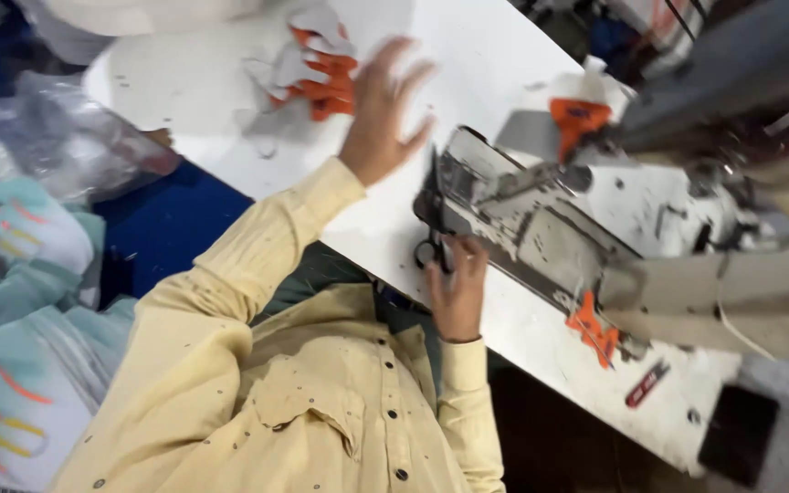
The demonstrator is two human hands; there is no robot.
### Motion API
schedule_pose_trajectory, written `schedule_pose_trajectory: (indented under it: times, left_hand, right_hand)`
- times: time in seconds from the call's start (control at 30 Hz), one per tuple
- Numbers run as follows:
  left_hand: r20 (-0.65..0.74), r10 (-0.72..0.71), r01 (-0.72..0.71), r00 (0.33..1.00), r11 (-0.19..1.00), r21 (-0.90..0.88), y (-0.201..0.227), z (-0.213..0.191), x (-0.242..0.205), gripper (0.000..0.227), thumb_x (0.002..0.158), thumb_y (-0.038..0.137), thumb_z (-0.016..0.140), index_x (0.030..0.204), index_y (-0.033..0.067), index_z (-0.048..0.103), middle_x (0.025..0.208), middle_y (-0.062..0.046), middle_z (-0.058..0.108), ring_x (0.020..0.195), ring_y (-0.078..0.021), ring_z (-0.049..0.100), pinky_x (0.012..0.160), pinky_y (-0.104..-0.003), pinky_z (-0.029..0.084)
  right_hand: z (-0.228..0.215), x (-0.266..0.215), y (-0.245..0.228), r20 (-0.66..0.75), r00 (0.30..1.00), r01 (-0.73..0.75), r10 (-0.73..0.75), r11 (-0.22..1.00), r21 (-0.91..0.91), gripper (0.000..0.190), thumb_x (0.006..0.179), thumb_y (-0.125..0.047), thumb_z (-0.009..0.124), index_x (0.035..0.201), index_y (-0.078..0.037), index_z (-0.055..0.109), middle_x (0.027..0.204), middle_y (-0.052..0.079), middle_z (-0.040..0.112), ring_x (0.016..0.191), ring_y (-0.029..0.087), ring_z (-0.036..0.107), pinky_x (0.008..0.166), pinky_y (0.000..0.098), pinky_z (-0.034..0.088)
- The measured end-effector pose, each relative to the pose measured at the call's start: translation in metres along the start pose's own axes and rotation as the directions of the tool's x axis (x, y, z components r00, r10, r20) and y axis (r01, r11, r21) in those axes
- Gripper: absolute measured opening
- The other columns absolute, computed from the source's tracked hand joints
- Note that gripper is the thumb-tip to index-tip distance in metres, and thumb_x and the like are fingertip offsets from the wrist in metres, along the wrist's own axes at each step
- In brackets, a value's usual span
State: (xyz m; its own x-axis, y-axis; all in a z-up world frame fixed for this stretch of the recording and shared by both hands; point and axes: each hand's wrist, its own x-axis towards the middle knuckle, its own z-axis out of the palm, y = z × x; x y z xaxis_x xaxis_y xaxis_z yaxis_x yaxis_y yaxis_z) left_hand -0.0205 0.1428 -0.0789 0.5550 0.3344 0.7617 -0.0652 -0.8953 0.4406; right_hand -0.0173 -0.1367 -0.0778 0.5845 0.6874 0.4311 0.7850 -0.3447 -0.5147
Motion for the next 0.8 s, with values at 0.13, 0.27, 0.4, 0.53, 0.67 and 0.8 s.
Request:
schedule_pose_trajectory:
  times: [0.13, 0.27, 0.4, 0.53, 0.67, 0.8]
  left_hand:
    - [-0.469, -0.167, 0.349, 0.867, 0.876, 0.333, -0.187, -0.06, -0.063, 0.094, 0.102, 0.028, 0.082, 0.163, 0.0098, 0.014, 0.169, -0.019, 0.009, 0.159, -0.0396, 0.011, 0.131, -0.053, 0.015]
    - [-0.711, -0.206, 0.582, 0.672, 0.742, 0.334, -0.275, -0.125, -0.11, 0.101, 0.103, 0.025, 0.08, 0.168, 0.0081, 0.004, 0.171, -0.016, 0.009, 0.16, -0.0356, 0.013, 0.134, -0.048, 0.014]
    - [-0.542, -0.224, 0.387, 0.81, 0.899, 0.206, -0.223, -0.151, -0.107, 0.089, 0.099, 0.002, 0.071, 0.169, 0.0142, 0.017, 0.171, -0.01, 0.024, 0.159, -0.0278, 0.032, 0.132, -0.039, 0.036]
    - [-0.728, -0.135, 0.503, 0.672, 0.806, 0.314, -0.211, -0.158, -0.101, 0.098, 0.096, 0.007, 0.081, 0.166, 0.0155, 0.013, 0.17, -0.014, 0.02, 0.159, -0.0326, 0.029, 0.129, -0.041, 0.032]
    - [-0.72, -0.348, 0.477, 0.6, 0.879, -0.028, -0.263, -0.157, -0.131, 0.07, 0.098, 0.013, 0.078, 0.151, 0.0102, 0.033, 0.148, -0.01, 0.052, 0.127, -0.0271, 0.053, 0.114, -0.039, 0.045]
    - [-0.765, -0.338, 0.287, 0.548, 0.935, -0.208, -0.26, -0.177, -0.177, 0.024, 0.116, 0.011, 0.067, 0.138, 0.0011, 0.062, 0.133, -0.014, 0.069, 0.118, -0.0247, 0.065, 0.105, -0.041, 0.057]
  right_hand:
    - [0.036, 0.002, 0.03, 0.035, 0.999, -0.035, 0.037, 0.998, -0.055, 0.039, 0.092, -0.006, 0.071, 0.129, -0.001, 0.061, 0.127, 0.021, 0.057, 0.119, 0.039, 0.055, 0.101, 0.0466, 0.047]
    - [0.034, 0.015, 0.034, -0.047, 0.996, -0.079, 0.074, 0.987, -0.137, 0.031, 0.096, -0.006, 0.067, 0.127, -0.002, 0.064, 0.125, 0.019, 0.059, 0.118, 0.039, 0.055, 0.102, 0.0486, 0.046]
    - [0.04, 0.016, 0.047, -0.11, 0.992, -0.071, 0.058, 0.99, -0.119, 0.025, 0.102, -0.006, 0.063, 0.126, -0.002, 0.065, 0.125, 0.019, 0.059, 0.118, 0.039, 0.054, 0.1, 0.0489, 0.046]
    - [0.035, 0.014, 0.038, -0.104, 0.991, -0.092, 0.081, 0.99, -0.103, 0.023, 0.102, -0.006, 0.061, 0.125, -0.002, 0.066, 0.125, 0.018, 0.059, 0.119, 0.039, 0.054, 0.101, 0.0486, 0.046]
    - [0.029, 0.017, 0.03, -0.118, 0.987, -0.107, 0.105, 0.994, -0.011, 0.021, 0.103, -0.004, 0.06, 0.123, -0.003, 0.067, 0.123, 0.017, 0.059, 0.115, 0.036, 0.057, 0.096, 0.0463, 0.049]
    - [0.014, 0.009, 0.025, -0.177, 0.979, -0.085, 0.104, 0.99, 0.111, 0.02, 0.103, -0.002, 0.059, 0.121, -0.005, 0.068, 0.121, 0.015, 0.06, 0.111, 0.033, 0.062, 0.09, 0.0421, 0.053]
